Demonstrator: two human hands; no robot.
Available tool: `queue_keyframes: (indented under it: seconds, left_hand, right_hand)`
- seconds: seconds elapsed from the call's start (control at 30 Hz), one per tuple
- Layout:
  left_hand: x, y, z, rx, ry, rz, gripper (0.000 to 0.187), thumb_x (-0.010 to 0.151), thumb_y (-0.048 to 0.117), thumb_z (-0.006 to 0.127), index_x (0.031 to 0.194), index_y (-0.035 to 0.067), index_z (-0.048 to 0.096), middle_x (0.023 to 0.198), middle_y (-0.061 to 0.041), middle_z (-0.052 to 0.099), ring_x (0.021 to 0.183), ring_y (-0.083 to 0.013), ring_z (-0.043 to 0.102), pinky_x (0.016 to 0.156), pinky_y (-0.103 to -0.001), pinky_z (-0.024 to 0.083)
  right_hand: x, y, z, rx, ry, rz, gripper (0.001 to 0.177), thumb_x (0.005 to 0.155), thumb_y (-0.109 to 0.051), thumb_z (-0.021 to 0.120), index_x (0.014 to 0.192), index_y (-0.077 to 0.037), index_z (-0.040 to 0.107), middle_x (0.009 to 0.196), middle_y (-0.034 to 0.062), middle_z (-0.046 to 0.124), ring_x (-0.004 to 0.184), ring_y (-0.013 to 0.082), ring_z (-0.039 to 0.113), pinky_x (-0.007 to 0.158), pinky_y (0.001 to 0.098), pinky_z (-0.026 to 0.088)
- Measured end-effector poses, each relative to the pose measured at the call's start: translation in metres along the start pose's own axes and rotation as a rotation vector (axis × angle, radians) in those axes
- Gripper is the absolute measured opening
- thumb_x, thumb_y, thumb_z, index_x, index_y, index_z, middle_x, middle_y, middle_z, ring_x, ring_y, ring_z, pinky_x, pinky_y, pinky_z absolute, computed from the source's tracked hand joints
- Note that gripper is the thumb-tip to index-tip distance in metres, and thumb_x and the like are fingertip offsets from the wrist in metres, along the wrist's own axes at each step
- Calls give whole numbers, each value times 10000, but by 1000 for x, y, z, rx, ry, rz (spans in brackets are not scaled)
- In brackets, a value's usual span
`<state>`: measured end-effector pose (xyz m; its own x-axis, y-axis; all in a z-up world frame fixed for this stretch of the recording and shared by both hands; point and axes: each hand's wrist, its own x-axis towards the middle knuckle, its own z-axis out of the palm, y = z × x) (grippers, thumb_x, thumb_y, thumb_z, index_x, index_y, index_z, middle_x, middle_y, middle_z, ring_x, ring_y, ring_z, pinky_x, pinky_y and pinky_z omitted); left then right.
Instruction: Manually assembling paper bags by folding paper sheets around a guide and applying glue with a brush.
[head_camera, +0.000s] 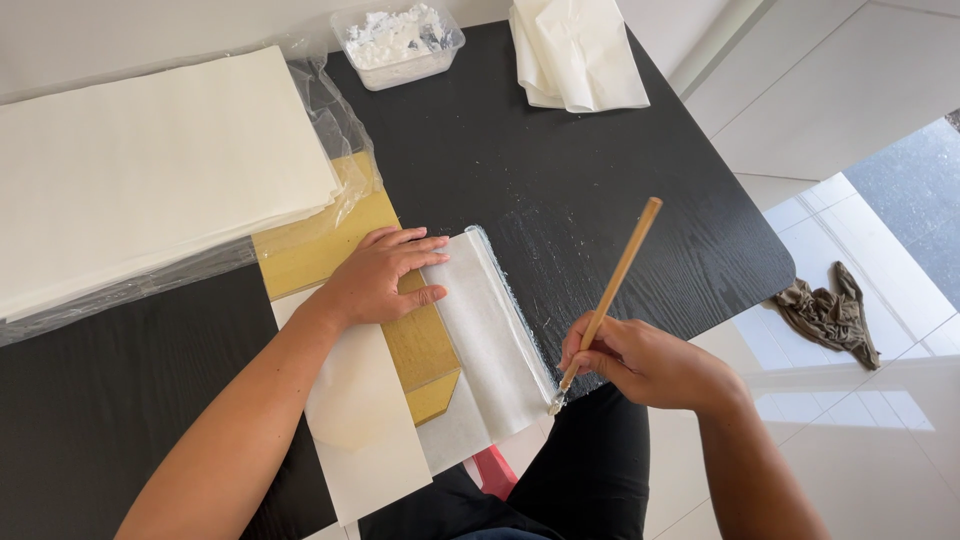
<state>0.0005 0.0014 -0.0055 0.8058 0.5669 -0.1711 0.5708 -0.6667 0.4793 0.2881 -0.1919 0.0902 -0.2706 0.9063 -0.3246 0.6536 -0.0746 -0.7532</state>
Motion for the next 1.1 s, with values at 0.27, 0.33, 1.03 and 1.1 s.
queue_keyframes:
  seconds: [0.27, 0.33, 1.03, 1.1]
  left_hand:
    - [1, -3, 1, -10, -2, 5, 679, 945, 735, 424, 1398, 261, 599, 1585, 57, 474, 1520, -176, 329, 1291, -459, 123]
    - [2, -4, 3, -10, 0, 8, 678, 946, 736, 423, 1396, 259, 599, 1586, 59, 472, 1519, -177, 329, 1291, -460, 125]
    - [2, -7, 6, -57, 45, 45, 727, 930, 742, 422, 1379, 211, 633, 1538, -20, 538, 1508, -228, 370, 1280, -485, 135]
    - [3, -7, 8, -32, 66, 50, 712, 936, 729, 434, 1375, 206, 638, 1529, -25, 549, 1499, -233, 385, 1276, -488, 145]
  right_hand:
    - [15, -2, -7, 77, -54, -70, 104, 955, -153, 642, 1003, -66, 673, 816, 145, 820, 791, 265, 816, 766, 450, 668]
    - [18, -4, -10, 115, -73, -99, 109, 952, -137, 637, 1006, -53, 680, 829, 149, 819, 787, 246, 800, 765, 443, 669]
    - [71, 14, 12, -92, 484, -316, 92, 994, -8, 610, 1077, -26, 645, 1091, 164, 767, 915, 327, 752, 783, 438, 604]
    - [57, 8, 10, -92, 432, -277, 94, 995, -22, 593, 1073, -19, 645, 1074, 183, 775, 926, 367, 767, 789, 478, 602]
